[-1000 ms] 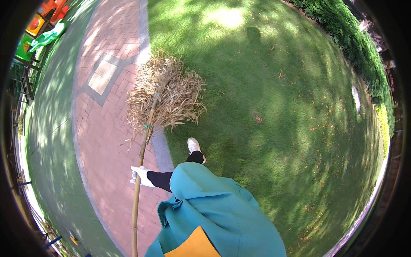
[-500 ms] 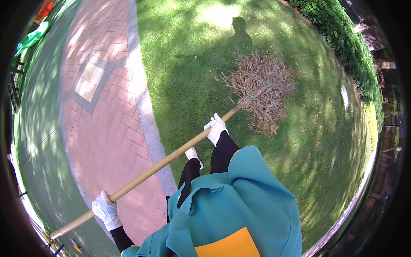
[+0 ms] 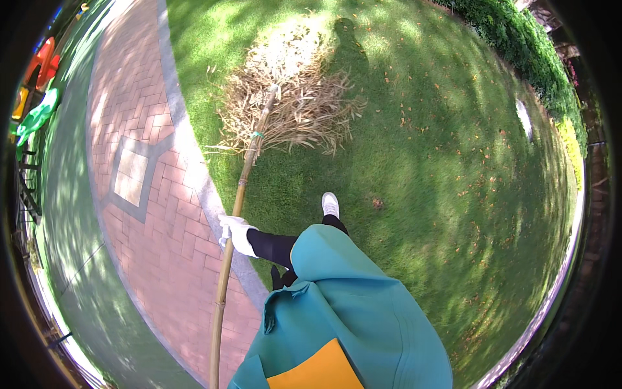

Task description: The person sweeps dry leaves and grass clippings on a paved walkway and adjacent lawn using a traditional straw broom. They gather debris into a pile and move it across the grass, then continue sweeping along the path edge.

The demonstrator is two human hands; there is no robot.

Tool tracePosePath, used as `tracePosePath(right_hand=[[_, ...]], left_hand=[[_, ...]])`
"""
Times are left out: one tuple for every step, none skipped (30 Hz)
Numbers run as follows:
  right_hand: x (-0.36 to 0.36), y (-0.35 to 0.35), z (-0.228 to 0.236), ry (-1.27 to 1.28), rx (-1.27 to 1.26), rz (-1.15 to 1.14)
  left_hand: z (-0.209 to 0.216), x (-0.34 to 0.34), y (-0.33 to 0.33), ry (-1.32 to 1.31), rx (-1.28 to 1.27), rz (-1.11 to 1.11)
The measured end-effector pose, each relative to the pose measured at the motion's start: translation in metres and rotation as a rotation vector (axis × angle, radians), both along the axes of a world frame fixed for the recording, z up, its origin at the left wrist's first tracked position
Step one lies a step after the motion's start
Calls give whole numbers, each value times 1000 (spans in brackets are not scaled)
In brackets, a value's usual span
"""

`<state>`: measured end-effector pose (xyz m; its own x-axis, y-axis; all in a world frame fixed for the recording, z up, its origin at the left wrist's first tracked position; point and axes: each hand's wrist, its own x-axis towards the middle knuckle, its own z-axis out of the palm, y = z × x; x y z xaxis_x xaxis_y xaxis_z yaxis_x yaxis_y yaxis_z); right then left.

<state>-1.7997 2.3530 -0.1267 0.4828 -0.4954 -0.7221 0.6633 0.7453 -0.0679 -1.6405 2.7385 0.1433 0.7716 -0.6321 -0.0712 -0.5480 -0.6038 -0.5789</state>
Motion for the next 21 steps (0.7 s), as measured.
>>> tracePosePath(right_hand=[[11,-12,3,-80,-41,25],[22,-26,7,-154,-61,41],[27,-39,11,-198,-52,70],[26,-53,14,-261,-80,56],[23,-68,17,-285,-67,62],[12,-80,18,-277,-168,84],[0,-94,20,-299,-76,57],[-14,-108,21,-370,-37,4],[-29,-118,23,-388,49,-38],[-44,-123,27,-342,72,-97],[-63,-128,30,-451,83,-161],[-84,-134,31,-536,108,-223],[-106,-137,33,-627,139,-290],[-131,-136,32,-607,31,-357],[-154,-140,29,-541,108,-426],[-184,-136,23,-550,112,-515],[-216,-131,14,-563,81,-598],[-250,-122,4,-559,37,-681],[-289,-113,-7,-524,49,-748],[-328,-100,-18,-471,38,-843],[-367,-85,-28,-410,55,-929]], left_hand=[[15,-25,-10,-20,16,56],[31,-44,-28,118,41,102],[40,-62,-50,43,33,50],[47,-78,-74,-33,24,-2],[53,-92,-97,-109,15,-53],[65,-95,-121,-43,23,-135],[68,-97,-144,-233,48,-262],[76,-94,-164,-234,55,-273],[86,-84,-186,-250,13,-464],[94,-77,-203,-237,42,-514],[101,-67,-222,-194,22,-543],[101,-57,-245,271,-718,-284],[108,-55,-262,93,-377,-440],[114,-52,-284,-92,-36,-582],[106,-53,-311,-58,-226,-863],[103,-56,-341,-103,-60,-835],[95,-68,-365,16,-53,-1001],[78,-80,-395,-41,-95,-1268],[62,-100,-417,-89,-116,-1378],[41,-120,-439,-61,-160,-1441],[21,-143,-453,-126,-112,-1500]])
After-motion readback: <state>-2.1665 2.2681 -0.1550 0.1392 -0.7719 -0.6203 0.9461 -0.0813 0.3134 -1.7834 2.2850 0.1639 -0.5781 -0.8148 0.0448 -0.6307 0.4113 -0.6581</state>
